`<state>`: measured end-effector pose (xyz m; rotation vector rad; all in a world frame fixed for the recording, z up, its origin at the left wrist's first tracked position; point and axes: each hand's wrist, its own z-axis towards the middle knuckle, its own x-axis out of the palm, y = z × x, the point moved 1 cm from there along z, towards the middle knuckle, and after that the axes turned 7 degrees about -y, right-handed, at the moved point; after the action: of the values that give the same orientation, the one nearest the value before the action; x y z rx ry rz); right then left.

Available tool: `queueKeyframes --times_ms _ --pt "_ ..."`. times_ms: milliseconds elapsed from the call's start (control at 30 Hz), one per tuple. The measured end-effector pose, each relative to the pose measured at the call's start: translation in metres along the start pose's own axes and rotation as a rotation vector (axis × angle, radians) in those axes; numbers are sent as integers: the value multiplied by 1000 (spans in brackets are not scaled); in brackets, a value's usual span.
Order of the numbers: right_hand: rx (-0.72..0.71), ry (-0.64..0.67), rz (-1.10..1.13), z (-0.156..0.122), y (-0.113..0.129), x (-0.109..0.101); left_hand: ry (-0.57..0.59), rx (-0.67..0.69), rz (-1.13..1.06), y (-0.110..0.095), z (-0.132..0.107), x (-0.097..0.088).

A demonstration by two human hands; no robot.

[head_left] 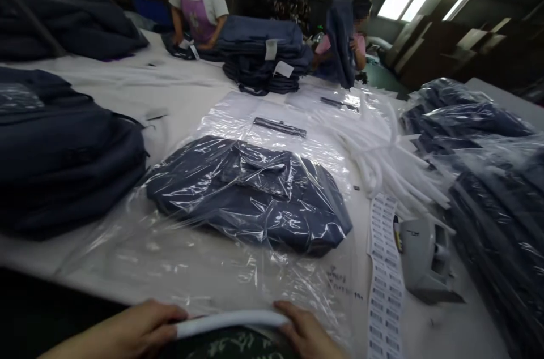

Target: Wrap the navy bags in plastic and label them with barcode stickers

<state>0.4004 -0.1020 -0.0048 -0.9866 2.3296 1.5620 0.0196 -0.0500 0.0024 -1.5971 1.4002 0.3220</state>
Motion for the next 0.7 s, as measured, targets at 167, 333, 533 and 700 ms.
queueKeyframes --times_ms 167,333,533,700 --pt "-112 -351 -59 44 -35 22 -136 0 67 -3 56 -27" --pt "-97 -955 -89 55 -71 -10 -345 -7 125 -4 95 -10" --pt "-183 -836 -211 44 -71 -22 -640 50 294 58 85 -37" --pt "5 -874 -63 64 -44 -24 -758 -57 369 83 82 -85"
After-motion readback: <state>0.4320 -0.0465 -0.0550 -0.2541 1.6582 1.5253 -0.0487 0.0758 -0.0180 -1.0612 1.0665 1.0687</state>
